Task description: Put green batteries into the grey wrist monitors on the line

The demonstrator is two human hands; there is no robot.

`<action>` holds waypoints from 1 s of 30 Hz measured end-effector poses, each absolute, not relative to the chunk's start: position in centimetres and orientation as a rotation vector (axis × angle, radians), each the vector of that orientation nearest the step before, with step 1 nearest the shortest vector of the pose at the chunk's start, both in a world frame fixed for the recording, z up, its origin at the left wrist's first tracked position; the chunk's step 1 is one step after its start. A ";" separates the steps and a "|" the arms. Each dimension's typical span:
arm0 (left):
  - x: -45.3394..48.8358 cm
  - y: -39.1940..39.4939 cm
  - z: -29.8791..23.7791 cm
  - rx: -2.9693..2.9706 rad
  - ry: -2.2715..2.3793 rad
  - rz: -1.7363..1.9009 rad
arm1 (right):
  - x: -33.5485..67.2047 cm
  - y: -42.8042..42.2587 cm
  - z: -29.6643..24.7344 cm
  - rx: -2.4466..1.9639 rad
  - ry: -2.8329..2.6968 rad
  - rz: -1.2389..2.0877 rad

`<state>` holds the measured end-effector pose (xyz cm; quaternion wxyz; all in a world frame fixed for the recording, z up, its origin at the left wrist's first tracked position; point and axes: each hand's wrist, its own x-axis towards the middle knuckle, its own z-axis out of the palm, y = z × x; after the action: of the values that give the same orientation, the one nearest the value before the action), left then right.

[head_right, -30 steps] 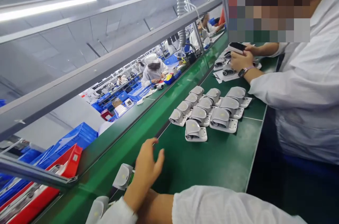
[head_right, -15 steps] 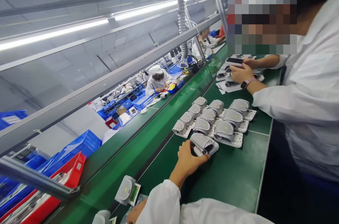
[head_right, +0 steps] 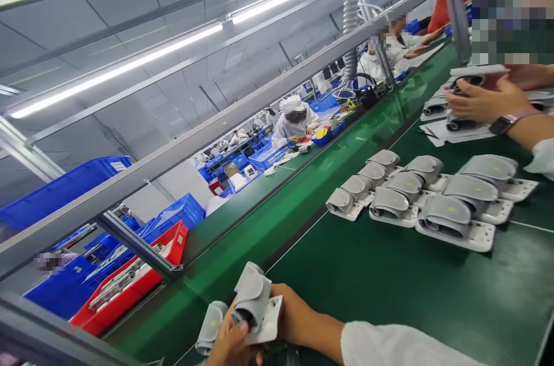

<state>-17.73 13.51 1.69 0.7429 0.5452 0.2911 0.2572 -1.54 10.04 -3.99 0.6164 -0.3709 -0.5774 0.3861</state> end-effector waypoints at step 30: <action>-21.0 12.4 -2.6 1.505 0.598 0.947 | -2.3 3.9 -3.3 -1.227 -1.640 0.311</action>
<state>-21.04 12.44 -2.58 0.5913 0.6470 0.2571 0.4070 -2.25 3.90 -3.35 0.5096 -0.5097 -0.6811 0.1292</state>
